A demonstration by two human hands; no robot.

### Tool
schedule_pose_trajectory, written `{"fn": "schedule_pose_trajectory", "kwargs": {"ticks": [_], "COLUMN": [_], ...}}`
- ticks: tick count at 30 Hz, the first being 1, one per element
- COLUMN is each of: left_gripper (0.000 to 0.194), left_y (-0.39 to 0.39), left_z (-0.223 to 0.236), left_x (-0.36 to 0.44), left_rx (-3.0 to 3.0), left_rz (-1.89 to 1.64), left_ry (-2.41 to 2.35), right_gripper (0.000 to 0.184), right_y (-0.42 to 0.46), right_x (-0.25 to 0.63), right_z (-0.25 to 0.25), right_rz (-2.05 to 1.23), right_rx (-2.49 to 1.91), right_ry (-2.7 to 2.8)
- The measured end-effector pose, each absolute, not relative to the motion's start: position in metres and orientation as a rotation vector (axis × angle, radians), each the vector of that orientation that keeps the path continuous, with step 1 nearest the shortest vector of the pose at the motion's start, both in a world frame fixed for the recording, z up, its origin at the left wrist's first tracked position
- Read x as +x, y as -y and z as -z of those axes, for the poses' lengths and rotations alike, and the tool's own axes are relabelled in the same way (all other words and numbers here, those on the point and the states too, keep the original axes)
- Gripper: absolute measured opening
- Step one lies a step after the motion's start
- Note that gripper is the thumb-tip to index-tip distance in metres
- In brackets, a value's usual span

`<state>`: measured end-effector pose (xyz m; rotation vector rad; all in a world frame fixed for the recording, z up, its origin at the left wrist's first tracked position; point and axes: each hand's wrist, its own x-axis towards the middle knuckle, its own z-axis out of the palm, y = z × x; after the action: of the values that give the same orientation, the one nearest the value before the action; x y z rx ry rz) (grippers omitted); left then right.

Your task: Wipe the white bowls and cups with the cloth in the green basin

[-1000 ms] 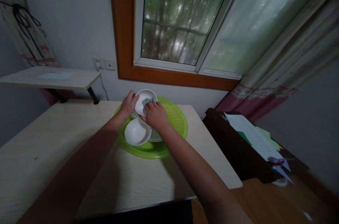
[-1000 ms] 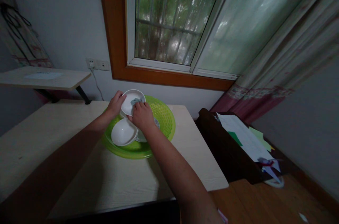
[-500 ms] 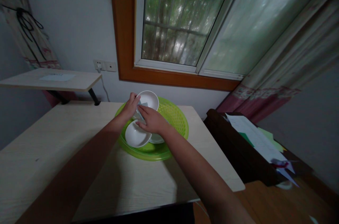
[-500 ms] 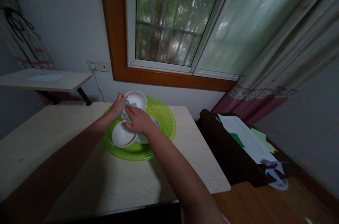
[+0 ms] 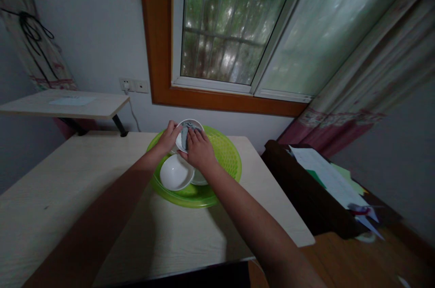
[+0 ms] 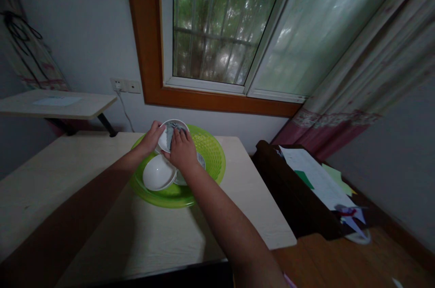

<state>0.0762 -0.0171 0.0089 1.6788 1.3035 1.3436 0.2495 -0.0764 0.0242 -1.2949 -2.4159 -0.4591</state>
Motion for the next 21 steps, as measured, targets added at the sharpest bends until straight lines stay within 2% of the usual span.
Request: {"fn": "schedule_pose_trajectory", "kwargs": {"ticks": [5,13,14,17,21], "left_gripper": [0.03,0.029,0.029,0.028,0.028], "left_y": [0.02,0.019,0.018,0.014,0.012], "left_z": [-0.013,-0.012,-0.011,-0.006,-0.003], "left_x": [0.074,0.072,0.072,0.072,0.074], "left_rx": [1.71,1.747,1.735,1.677,1.641], "left_rz": [-1.358,-1.367,-1.377,-1.376,-1.383], "left_ry": [-1.39,-1.401,-1.387,-1.354,-1.269], "right_gripper": [0.061,0.028,0.03,0.052,0.072], "right_y": [0.084,0.082,0.081,0.077,0.076], "right_x": [0.245,0.249,0.25,0.253,0.252], "right_z": [-0.034,-0.035,-0.033,-0.027,-0.02], "right_rz": [0.519,0.364,0.323,0.214,0.234], "right_rx": [-1.339,-1.109,-1.064,-0.956,-0.958], "right_ry": [2.475,2.644,2.644,2.602,2.567]}}
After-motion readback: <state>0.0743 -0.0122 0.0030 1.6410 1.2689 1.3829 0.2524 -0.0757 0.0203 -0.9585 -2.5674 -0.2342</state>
